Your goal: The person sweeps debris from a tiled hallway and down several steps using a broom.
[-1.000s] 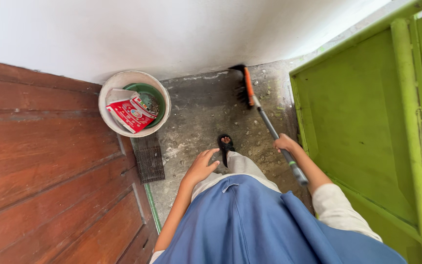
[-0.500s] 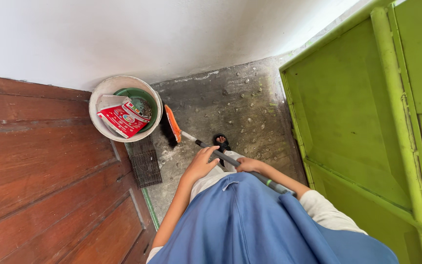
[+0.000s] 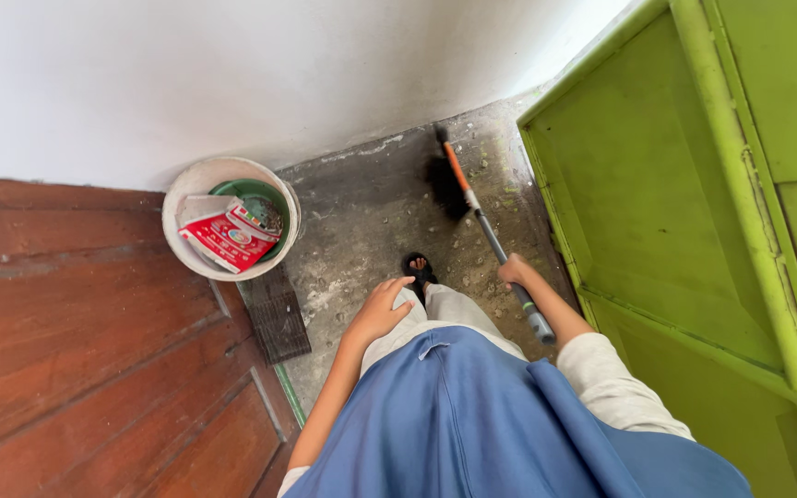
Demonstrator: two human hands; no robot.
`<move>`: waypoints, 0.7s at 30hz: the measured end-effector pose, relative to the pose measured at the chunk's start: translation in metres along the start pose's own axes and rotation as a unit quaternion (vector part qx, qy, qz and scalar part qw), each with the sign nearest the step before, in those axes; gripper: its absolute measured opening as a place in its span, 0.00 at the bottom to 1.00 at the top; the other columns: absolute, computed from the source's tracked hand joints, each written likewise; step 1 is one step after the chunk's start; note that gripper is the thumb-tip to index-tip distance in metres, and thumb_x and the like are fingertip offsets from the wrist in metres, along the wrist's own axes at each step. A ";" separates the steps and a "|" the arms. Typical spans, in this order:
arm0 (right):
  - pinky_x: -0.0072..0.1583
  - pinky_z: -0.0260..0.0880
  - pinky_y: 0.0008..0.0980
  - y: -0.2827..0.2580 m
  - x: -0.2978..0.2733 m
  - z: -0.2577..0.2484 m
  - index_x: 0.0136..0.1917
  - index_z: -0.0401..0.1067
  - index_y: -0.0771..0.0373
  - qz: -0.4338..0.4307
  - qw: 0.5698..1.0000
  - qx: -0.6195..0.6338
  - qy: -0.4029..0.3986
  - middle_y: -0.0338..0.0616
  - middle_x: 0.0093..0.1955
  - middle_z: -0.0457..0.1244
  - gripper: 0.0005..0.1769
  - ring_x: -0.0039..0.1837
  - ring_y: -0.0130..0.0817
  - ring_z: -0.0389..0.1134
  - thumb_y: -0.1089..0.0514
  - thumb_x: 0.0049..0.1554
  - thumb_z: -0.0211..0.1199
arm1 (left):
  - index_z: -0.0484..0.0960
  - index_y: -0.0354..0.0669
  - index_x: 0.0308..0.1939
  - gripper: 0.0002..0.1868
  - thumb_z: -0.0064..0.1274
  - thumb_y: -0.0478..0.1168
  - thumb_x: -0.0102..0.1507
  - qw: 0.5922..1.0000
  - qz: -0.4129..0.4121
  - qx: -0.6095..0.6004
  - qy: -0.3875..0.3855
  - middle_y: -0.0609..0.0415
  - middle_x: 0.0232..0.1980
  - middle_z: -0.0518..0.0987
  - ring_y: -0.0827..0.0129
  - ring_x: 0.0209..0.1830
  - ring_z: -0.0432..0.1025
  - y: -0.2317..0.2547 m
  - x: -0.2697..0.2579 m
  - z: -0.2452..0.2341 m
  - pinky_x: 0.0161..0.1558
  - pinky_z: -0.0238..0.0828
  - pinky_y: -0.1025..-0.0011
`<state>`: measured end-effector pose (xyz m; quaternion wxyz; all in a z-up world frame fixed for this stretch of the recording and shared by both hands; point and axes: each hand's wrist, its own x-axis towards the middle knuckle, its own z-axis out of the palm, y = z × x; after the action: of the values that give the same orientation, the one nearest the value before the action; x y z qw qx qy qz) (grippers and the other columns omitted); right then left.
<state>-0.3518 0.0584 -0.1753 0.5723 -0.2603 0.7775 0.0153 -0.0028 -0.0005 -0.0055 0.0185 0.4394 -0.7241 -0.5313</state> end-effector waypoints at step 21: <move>0.27 0.63 0.35 0.011 -0.050 0.059 0.49 0.67 0.72 0.001 0.999 0.033 -0.039 0.47 0.27 0.61 0.14 0.26 0.33 0.62 0.68 0.48 0.61 | 0.72 0.47 0.67 0.28 0.54 0.47 0.63 0.986 0.121 0.057 -0.104 0.43 0.66 0.74 0.48 0.70 0.64 0.004 0.042 0.004 0.69 0.57 0.56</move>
<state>-0.2936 0.1060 -0.1541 0.6104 -0.2398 0.7550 0.0007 -0.0328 -0.0248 -0.0226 -0.0181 0.2914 -0.7986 -0.5263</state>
